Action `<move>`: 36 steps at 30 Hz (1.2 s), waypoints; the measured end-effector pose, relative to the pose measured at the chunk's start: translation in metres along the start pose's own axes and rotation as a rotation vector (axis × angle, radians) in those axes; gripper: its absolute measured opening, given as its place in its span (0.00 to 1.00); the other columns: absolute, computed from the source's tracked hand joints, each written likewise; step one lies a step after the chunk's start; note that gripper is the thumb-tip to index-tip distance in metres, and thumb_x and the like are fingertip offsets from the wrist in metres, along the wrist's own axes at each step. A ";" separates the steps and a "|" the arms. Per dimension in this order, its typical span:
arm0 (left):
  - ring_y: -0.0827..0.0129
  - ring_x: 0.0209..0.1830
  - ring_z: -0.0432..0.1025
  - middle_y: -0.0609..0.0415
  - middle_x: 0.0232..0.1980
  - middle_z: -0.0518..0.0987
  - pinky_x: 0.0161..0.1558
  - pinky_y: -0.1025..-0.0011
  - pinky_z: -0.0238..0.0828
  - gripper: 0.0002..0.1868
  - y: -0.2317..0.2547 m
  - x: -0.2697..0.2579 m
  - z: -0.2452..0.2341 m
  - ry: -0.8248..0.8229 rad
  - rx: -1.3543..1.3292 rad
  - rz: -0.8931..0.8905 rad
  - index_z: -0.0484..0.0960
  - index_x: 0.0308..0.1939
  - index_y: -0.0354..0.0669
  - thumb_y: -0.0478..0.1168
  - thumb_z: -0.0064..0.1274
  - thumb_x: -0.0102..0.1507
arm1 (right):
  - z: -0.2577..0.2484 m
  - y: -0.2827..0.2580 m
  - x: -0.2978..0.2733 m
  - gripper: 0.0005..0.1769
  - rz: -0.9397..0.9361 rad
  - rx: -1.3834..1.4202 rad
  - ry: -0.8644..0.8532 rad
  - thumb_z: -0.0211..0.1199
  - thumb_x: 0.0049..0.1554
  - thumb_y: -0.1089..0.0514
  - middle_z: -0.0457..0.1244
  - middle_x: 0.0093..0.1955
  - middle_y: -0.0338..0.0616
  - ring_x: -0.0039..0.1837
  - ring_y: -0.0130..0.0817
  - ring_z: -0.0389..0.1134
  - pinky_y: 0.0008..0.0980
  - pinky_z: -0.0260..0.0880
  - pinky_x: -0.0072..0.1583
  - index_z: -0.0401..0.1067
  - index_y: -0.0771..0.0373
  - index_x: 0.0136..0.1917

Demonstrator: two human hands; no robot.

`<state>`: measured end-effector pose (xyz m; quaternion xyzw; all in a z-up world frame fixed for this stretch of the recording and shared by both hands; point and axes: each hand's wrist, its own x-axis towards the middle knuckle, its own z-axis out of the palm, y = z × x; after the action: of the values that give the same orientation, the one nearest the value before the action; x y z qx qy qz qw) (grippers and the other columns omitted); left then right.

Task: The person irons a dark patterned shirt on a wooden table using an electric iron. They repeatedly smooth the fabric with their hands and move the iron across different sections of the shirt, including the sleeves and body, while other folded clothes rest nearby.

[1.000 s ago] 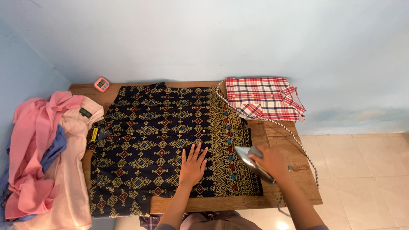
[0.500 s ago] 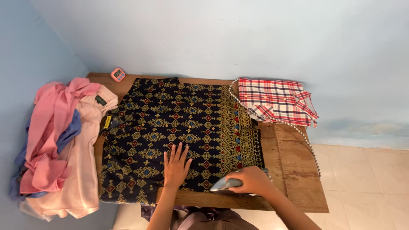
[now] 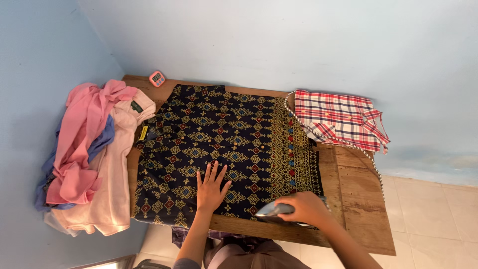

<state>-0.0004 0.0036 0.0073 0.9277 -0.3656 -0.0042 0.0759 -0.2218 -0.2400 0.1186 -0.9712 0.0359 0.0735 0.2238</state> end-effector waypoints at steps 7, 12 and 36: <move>0.59 0.81 0.41 0.56 0.81 0.51 0.75 0.44 0.31 0.34 0.003 -0.001 -0.002 0.012 0.008 -0.002 0.54 0.77 0.68 0.67 0.29 0.69 | 0.010 0.020 0.017 0.16 0.166 -0.077 0.023 0.60 0.56 0.36 0.72 0.38 0.35 0.32 0.29 0.72 0.31 0.72 0.36 0.76 0.36 0.56; 0.58 0.81 0.41 0.56 0.81 0.51 0.75 0.44 0.31 0.34 0.004 -0.002 -0.004 0.002 -0.021 0.015 0.53 0.77 0.68 0.67 0.30 0.68 | 0.007 0.026 0.046 0.25 0.499 -0.145 0.147 0.58 0.60 0.33 0.71 0.40 0.43 0.36 0.31 0.72 0.32 0.74 0.37 0.70 0.45 0.64; 0.57 0.82 0.42 0.56 0.81 0.52 0.76 0.44 0.31 0.28 -0.010 0.002 0.008 0.042 -0.184 -0.002 0.56 0.78 0.64 0.56 0.28 0.73 | 0.024 -0.013 0.070 0.23 0.144 0.010 -0.108 0.62 0.56 0.34 0.72 0.49 0.38 0.41 0.30 0.74 0.32 0.75 0.42 0.73 0.34 0.63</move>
<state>0.0077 0.0086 -0.0024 0.9170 -0.3612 -0.0183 0.1683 -0.1547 -0.2208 0.0919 -0.9596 0.0942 0.1414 0.2245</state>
